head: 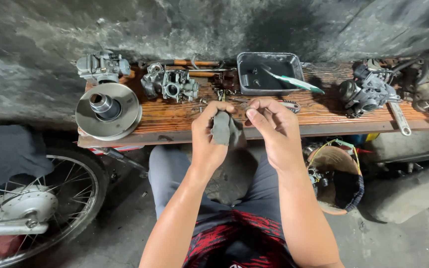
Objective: The person scrubs a small metal part with a toothbrush over a tray, then wipes the part with a cloth. They then pick up a carburetor body and wipe it thoroughly with the cloth, turning it to clean multiple sides.
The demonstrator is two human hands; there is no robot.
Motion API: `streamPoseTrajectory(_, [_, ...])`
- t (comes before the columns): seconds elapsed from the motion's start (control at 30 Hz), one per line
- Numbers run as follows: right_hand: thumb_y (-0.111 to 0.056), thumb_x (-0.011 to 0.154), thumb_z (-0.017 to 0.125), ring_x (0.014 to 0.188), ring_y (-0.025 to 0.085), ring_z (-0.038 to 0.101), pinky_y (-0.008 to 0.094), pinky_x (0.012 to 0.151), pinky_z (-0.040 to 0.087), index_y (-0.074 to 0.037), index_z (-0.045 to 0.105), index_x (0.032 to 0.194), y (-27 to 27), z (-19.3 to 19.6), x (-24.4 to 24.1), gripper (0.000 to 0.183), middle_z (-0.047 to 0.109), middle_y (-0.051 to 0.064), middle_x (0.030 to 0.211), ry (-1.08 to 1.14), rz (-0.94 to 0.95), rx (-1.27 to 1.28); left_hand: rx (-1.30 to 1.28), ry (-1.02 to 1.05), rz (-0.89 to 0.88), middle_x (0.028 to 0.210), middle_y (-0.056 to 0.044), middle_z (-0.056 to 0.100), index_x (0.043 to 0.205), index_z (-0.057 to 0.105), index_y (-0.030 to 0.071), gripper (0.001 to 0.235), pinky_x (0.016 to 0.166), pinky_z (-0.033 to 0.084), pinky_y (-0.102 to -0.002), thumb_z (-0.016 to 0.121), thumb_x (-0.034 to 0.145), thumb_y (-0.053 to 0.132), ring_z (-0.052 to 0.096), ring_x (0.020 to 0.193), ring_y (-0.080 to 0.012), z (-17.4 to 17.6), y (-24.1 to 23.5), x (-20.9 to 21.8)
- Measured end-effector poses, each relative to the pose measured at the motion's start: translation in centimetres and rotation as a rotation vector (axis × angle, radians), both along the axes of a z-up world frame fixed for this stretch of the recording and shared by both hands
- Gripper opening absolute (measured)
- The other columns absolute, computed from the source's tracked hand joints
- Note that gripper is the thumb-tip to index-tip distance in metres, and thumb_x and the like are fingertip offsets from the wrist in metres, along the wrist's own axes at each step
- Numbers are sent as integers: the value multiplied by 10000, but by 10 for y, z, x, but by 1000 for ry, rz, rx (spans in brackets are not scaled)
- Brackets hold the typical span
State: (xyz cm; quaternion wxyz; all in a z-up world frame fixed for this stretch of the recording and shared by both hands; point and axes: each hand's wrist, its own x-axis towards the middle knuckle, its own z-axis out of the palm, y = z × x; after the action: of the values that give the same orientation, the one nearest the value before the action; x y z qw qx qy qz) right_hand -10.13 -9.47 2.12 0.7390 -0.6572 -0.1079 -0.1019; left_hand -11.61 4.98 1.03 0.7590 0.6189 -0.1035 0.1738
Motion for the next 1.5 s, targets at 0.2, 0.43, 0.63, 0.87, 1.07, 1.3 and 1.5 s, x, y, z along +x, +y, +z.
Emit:
streamPoseTrajectory(0.2, [-39,952,717,962,145,610,329,879,547,23,669,960,-6,3,2,78,663,144,994,-34,-8,-35,427,-27,126,756,-182,642,938,618,0,13,572,611,-392,623,929,8,687,730,-337,-15,6,17])
streamPoseTrajectory(0.43, [-38,924,724,1046,206,655,345,903,553,19,666,932,-7,4,5,82,681,187,1095,-44,60,-51,282,-36,40,904,-128,650,1109,606,67,142,747,603,-442,513,1017,11,655,845,-271,12,0,9])
streamPoseTrajectory(0.63, [-51,933,732,1066,186,663,357,908,569,33,681,924,-11,3,5,99,683,170,1109,-21,69,-64,156,-56,-27,724,-41,570,1103,654,103,296,593,487,-301,400,1111,254,461,675,-88,3,-2,11])
streamPoseTrajectory(0.87, [-124,914,763,1066,202,649,372,922,555,10,666,1159,-3,16,-6,295,688,155,1118,-36,94,-78,63,-28,31,657,-21,637,938,666,102,162,398,456,-219,631,1041,221,544,451,-48,-7,-9,10])
streamPoseTrajectory(1.07, [-65,885,782,785,92,604,254,694,556,2,749,1038,-5,-1,-7,171,655,79,817,5,-7,-150,-3,-36,139,810,5,623,947,656,117,179,536,479,-264,596,1065,238,526,580,-54,3,-1,6])
streamPoseTrajectory(1.3, [-16,916,747,935,153,696,290,816,599,52,728,1113,11,-2,-10,210,738,186,1039,-79,-34,58,-19,-26,124,857,-24,667,914,712,80,97,719,543,-277,708,998,129,588,792,-69,0,-2,2])
streamPoseTrajectory(1.5, [1,908,783,962,163,719,320,866,616,36,768,1053,-1,-5,-9,149,767,177,983,-136,-59,-211,50,-53,144,838,-37,664,899,742,86,89,703,569,-295,728,977,126,632,773,-113,-5,-4,-2])
